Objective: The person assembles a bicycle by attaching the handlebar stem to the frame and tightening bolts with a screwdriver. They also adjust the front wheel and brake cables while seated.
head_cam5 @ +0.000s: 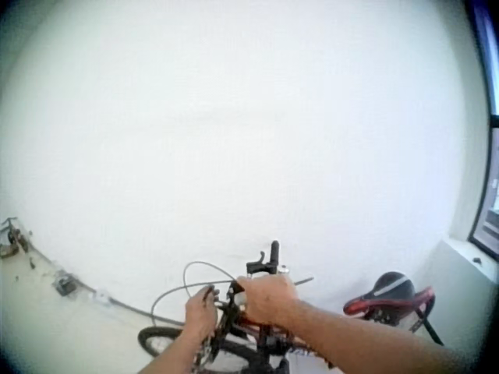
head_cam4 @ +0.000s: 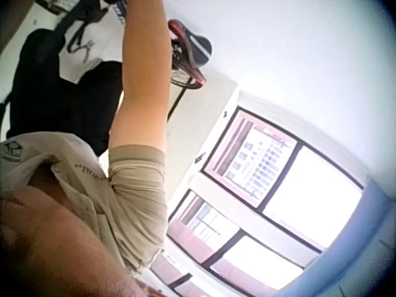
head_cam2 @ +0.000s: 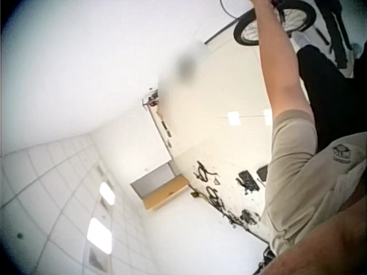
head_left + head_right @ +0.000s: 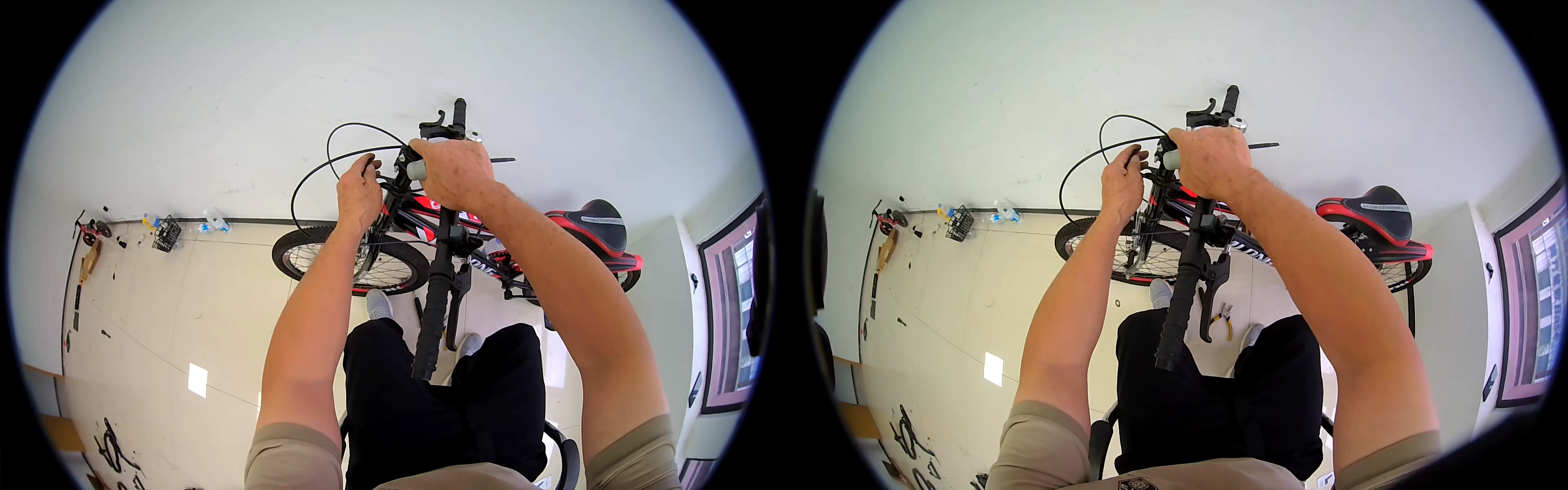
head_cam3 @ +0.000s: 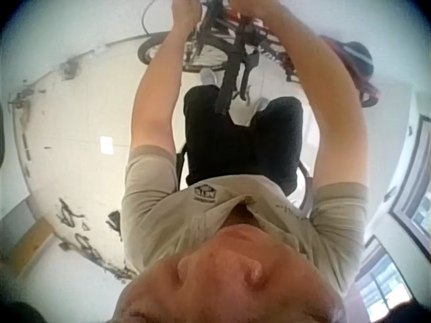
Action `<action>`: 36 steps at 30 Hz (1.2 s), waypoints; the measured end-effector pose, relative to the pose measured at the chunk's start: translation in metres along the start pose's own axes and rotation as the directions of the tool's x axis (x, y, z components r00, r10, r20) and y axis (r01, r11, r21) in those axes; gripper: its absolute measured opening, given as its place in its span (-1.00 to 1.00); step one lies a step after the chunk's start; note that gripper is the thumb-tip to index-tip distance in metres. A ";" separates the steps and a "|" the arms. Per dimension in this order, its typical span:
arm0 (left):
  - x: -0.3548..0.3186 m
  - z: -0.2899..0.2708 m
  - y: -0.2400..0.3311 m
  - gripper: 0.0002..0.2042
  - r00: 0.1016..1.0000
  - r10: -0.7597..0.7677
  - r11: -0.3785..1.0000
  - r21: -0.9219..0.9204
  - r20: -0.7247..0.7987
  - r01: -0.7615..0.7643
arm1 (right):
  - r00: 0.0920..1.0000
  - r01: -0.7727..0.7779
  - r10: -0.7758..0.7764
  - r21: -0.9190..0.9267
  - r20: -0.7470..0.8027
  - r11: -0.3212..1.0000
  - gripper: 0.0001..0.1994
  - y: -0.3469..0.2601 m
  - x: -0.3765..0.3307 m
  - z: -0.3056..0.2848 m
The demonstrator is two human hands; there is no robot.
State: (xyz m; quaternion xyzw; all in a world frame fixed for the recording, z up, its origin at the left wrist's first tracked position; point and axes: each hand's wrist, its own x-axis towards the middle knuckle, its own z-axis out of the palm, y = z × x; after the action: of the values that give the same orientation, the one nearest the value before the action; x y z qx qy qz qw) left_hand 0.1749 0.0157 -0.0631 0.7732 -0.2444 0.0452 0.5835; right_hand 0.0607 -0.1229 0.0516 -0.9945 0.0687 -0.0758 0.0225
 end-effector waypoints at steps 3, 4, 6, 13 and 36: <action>-0.003 0.001 0.004 -0.67 1.000 0.002 1.000 0.014 -0.010 -0.002 | 1.000 0.004 -0.005 -0.015 -0.017 1.000 -0.63 0.002 0.000 0.002; -0.002 0.003 0.000 -0.67 1.000 0.006 1.000 0.015 -0.022 -0.006 | 1.000 -0.001 0.000 -0.018 -0.011 1.000 -0.62 0.002 0.000 0.002; -0.004 0.003 0.003 -0.67 1.000 0.004 1.000 0.022 -0.030 -0.004 | 1.000 -0.013 0.013 -0.021 -0.002 1.000 -0.61 0.001 0.000 0.001; -0.020 -0.002 0.012 -0.57 0.989 -0.117 0.992 0.029 -0.087 0.120 | 1.000 -0.014 0.014 -0.033 0.018 0.999 -0.72 -0.001 -0.003 -0.005; -0.019 0.000 0.064 -0.92 0.779 0.624 0.708 0.460 -0.053 -0.536 | 1.000 0.008 -0.008 0.003 -0.009 1.000 -0.67 0.003 -0.003 0.000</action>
State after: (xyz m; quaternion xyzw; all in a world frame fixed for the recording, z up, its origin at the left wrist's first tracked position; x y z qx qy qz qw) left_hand 0.1310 0.0092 -0.0133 0.7537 -0.3988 0.3579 0.3806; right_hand 0.0572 -0.1255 0.0508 -0.9944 0.0650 -0.0804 0.0235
